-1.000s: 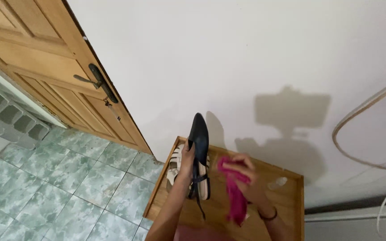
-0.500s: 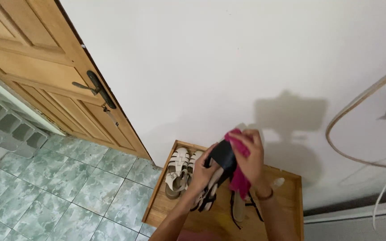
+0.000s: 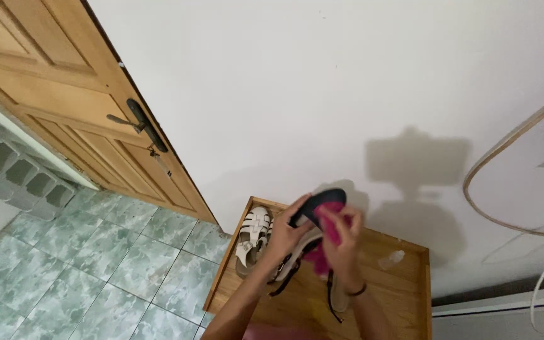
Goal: Cleaning a pair of black high-heeled shoes using a pink cloth
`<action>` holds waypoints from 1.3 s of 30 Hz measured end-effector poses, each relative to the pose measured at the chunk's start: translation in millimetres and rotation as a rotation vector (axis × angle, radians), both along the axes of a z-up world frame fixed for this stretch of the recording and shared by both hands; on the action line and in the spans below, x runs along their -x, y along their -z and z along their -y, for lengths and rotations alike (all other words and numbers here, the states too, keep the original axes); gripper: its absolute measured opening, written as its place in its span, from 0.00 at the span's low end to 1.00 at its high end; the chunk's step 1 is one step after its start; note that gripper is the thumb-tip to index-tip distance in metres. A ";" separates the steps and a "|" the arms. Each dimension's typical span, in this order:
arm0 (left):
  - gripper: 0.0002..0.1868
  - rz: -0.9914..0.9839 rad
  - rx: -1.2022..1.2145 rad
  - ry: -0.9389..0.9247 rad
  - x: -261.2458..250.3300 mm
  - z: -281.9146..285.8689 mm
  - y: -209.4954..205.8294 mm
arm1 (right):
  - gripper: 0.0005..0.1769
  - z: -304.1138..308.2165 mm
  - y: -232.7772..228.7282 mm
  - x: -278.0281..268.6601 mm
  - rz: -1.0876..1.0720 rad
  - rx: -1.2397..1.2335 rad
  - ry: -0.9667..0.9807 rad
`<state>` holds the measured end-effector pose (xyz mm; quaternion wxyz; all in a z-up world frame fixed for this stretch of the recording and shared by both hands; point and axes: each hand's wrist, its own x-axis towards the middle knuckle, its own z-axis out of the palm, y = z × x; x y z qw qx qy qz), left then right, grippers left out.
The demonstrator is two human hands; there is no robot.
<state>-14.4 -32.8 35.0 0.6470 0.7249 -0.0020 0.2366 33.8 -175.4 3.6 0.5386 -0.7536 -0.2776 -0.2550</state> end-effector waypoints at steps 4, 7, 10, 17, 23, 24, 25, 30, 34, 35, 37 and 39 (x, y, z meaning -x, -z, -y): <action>0.36 -0.048 -0.118 -0.009 5.6 0.8 14.4 | 0.09 10.9 -26.9 -36.2 0.080 0.017 0.093; 0.38 0.003 -0.244 -0.038 -9.7 -9.6 11.4 | 0.13 -8.1 -12.0 -33.8 0.134 -0.077 0.070; 0.34 -0.003 -0.166 -0.102 -11.1 -5.6 -1.0 | 0.20 -19.8 6.6 -1.8 0.103 -0.112 -0.047; 0.27 -0.175 -0.316 -0.059 3.3 -1.5 5.5 | 0.20 -13.0 -19.8 3.6 0.215 0.079 0.014; 0.24 -0.149 -0.515 -0.077 -1.4 -4.2 56.2 | 0.15 -23.2 -17.7 -2.3 0.444 0.452 0.107; 0.21 -0.141 -0.450 -0.093 1.5 -6.3 41.2 | 0.15 -21.6 -25.9 -2.5 0.468 0.394 0.098; 0.19 -0.135 -0.388 -0.109 6.3 -9.7 25.9 | 0.15 -21.2 -33.9 -1.0 0.488 0.334 0.087; 0.25 0.041 -0.380 -0.187 0.5 -23.3 35.0 | 0.29 -12.8 -28.1 15.0 0.314 0.304 -0.106; 0.29 -0.021 -0.587 -0.067 8.6 -21.2 18.6 | 0.23 -17.6 -30.7 22.9 0.410 0.442 -0.012; 0.29 -0.030 -0.583 -0.065 8.5 -20.5 23.5 | 0.23 -20.3 -29.1 15.3 0.402 0.445 -0.016; 0.33 -0.035 -0.677 -0.049 6.0 -19.3 33.7 | 0.23 -25.6 -25.3 -1.9 0.419 0.430 0.092; 0.33 0.010 -0.649 -0.090 8.3 -19.8 33.3 | 0.19 -26.8 -42.9 -8.0 0.409 0.386 0.074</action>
